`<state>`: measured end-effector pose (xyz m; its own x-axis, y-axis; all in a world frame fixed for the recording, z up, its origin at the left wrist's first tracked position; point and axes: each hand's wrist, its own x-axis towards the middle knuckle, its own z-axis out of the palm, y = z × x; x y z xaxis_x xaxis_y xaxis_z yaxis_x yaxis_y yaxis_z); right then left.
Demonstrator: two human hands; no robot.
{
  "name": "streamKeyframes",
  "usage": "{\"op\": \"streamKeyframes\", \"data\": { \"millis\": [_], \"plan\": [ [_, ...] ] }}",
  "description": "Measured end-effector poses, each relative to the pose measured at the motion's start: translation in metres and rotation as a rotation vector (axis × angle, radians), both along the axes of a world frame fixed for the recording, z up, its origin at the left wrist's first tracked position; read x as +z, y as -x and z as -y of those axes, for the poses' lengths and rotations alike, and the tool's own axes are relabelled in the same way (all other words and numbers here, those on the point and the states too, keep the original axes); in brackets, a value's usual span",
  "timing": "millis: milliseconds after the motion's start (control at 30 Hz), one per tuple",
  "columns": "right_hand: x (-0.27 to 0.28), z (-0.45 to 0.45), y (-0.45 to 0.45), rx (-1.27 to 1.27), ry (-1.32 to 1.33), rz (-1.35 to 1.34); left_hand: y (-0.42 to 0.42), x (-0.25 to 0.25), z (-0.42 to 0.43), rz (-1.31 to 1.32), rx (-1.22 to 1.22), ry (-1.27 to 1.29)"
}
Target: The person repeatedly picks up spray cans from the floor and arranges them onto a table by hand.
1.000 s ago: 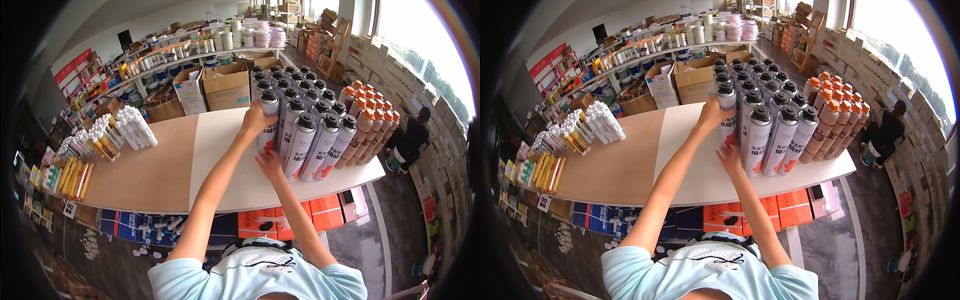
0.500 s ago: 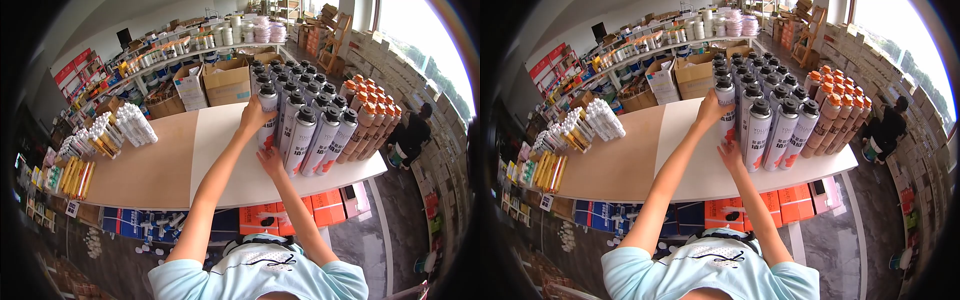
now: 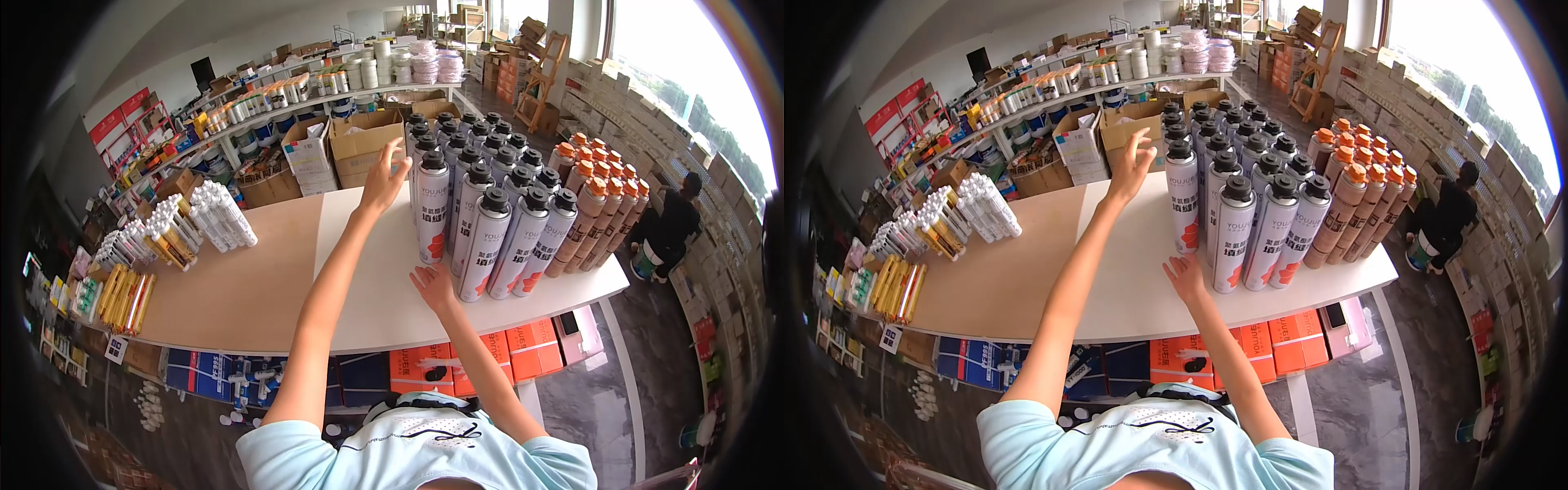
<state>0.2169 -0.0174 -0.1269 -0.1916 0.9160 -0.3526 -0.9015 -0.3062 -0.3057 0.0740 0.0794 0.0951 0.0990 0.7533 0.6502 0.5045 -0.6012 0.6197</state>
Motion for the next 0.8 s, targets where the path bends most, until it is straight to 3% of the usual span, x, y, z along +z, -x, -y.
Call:
{"op": "streamKeyframes", "data": {
  "millis": [233, 300, 367, 433, 800],
  "plan": [
    [-0.004, -0.006, -0.002, 0.011, -0.063, 0.018, -0.001, 0.034, -0.051, -0.193, -0.145, -0.216],
    [-0.004, -0.006, -0.005, 0.015, -0.063, 0.024, -0.004, 0.031, -0.06, -0.381, -0.161, -0.209],
    [0.0, -0.003, -0.01, 0.018, -0.064, 0.03, -0.007, 0.025, -0.062, -0.349, -0.174, -0.214],
    [0.001, -0.003, -0.012, 0.014, -0.02, 0.026, -0.009, 0.026, -0.058, -0.205, -0.222, -0.055],
    [-0.002, -0.003, -0.015, -0.003, -0.031, 0.055, -0.026, 0.024, -0.056, -0.249, 0.001, -0.165]
  ]
}}
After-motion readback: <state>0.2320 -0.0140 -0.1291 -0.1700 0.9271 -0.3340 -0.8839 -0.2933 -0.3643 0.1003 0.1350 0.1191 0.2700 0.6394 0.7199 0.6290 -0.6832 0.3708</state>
